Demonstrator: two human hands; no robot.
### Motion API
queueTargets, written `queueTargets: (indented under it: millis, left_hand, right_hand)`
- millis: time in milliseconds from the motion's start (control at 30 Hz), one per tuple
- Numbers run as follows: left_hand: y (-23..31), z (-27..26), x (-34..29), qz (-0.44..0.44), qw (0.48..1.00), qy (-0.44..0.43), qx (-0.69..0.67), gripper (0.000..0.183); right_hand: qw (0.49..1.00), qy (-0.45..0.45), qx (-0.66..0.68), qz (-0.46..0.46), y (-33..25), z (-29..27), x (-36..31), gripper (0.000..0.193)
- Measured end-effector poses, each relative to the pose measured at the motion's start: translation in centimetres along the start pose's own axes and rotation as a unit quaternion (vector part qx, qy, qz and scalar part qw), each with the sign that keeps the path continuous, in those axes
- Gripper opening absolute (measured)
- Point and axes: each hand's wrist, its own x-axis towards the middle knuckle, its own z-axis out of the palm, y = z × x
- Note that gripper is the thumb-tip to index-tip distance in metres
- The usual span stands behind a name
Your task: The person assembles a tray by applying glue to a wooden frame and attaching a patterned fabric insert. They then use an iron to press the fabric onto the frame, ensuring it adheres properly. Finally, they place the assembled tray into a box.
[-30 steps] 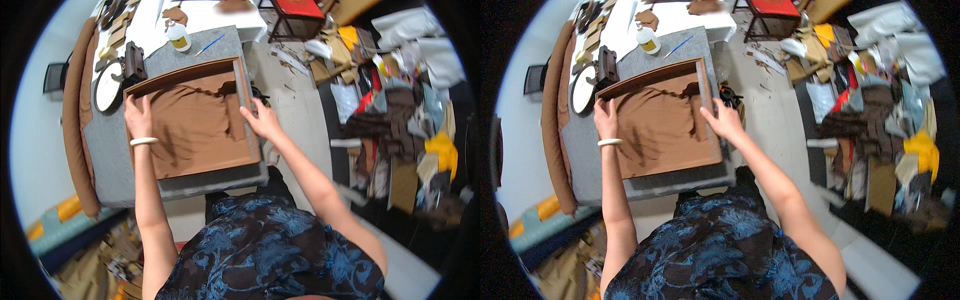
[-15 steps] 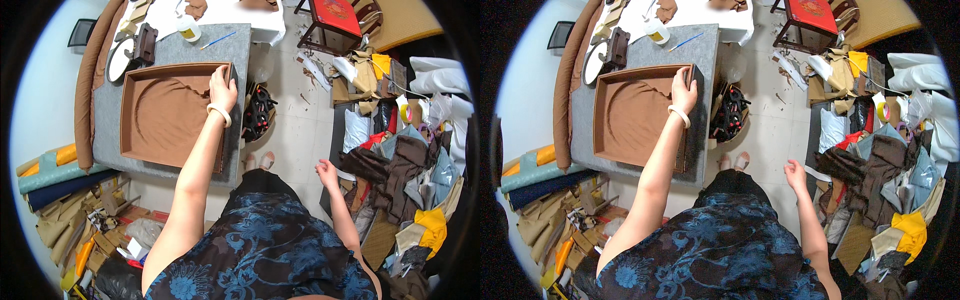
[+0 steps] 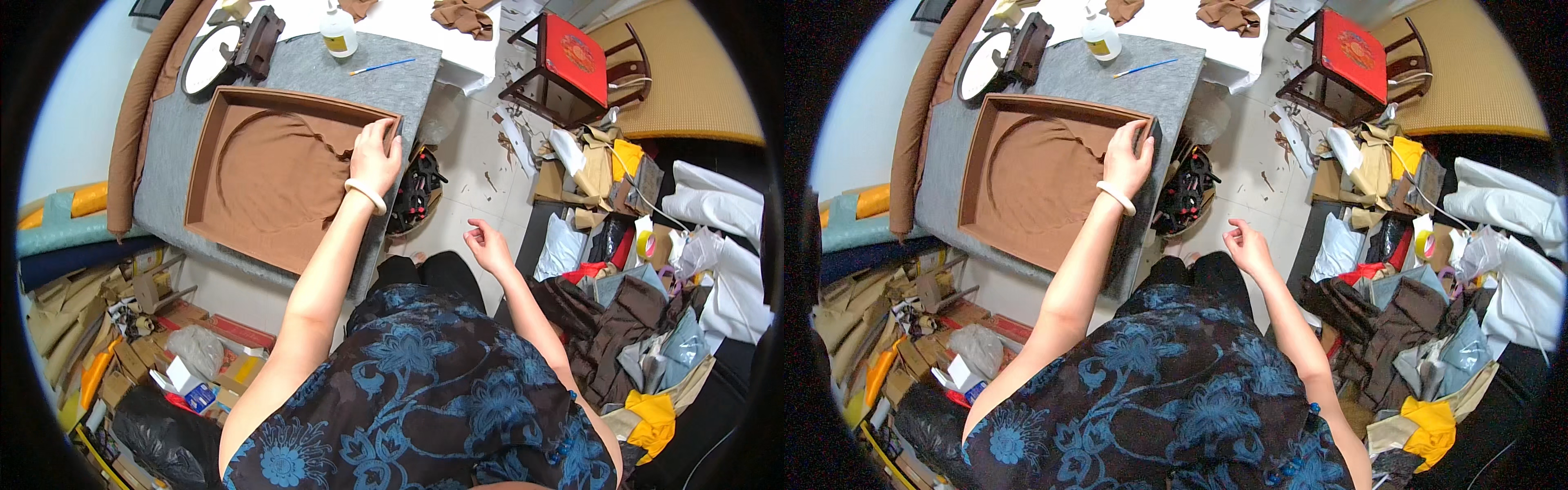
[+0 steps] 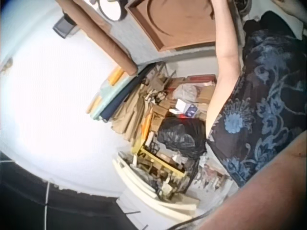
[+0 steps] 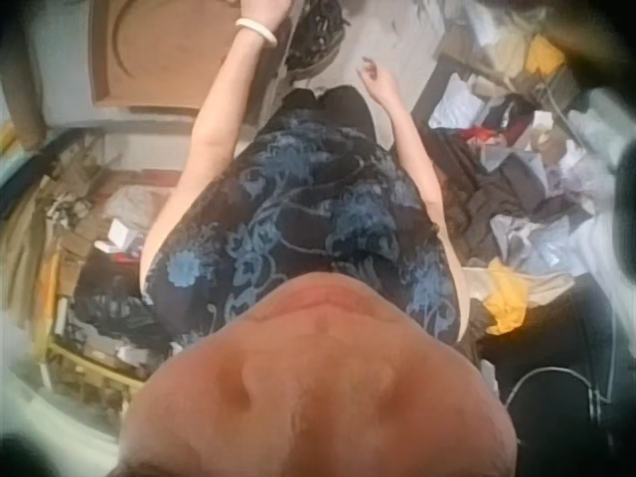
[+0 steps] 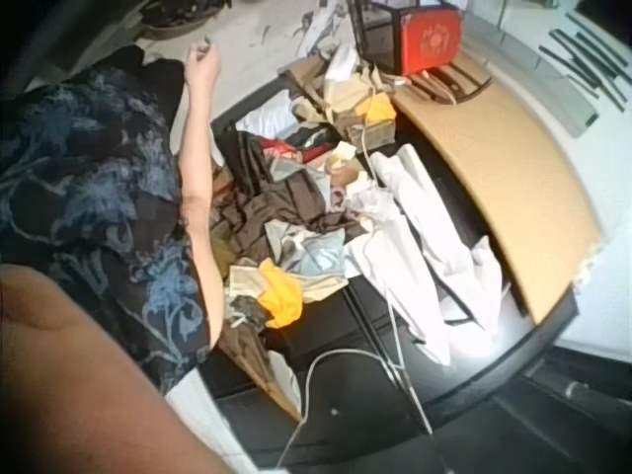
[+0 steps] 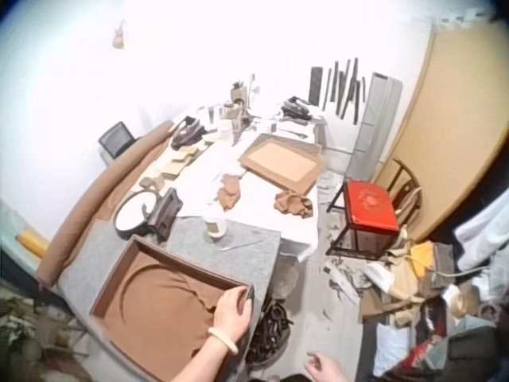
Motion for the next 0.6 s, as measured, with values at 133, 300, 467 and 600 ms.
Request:
queueTargets:
  millis: [133, 300, 467, 600]
  left_hand:
    - [1.6, -0.6, -1.2, -0.008, 0.998, -0.04, 0.048, 0.057]
    - [2.4, -1.4, -3.8, -0.111, 0.993, -0.031, 0.001, 0.077]
    - [4.5, -2.5, -8.6, -0.214, 0.961, 0.024, 0.172, 0.075]
    - [5.4, -2.0, -13.1, -0.316, 0.911, 0.197, 0.176, 0.064]
  right_hand:
    - [0.999, -0.032, -0.017, -0.004, 0.2, -0.2, 2.2, 0.039]
    - [0.992, -0.105, -0.024, -0.066, -0.8, -1.6, 7.3, 0.036]
    - [0.972, -0.086, -0.042, -0.214, -10.5, -5.5, 15.4, 0.034]
    - [0.93, -0.101, -0.072, -0.345, -19.3, -6.3, 21.4, 0.035]
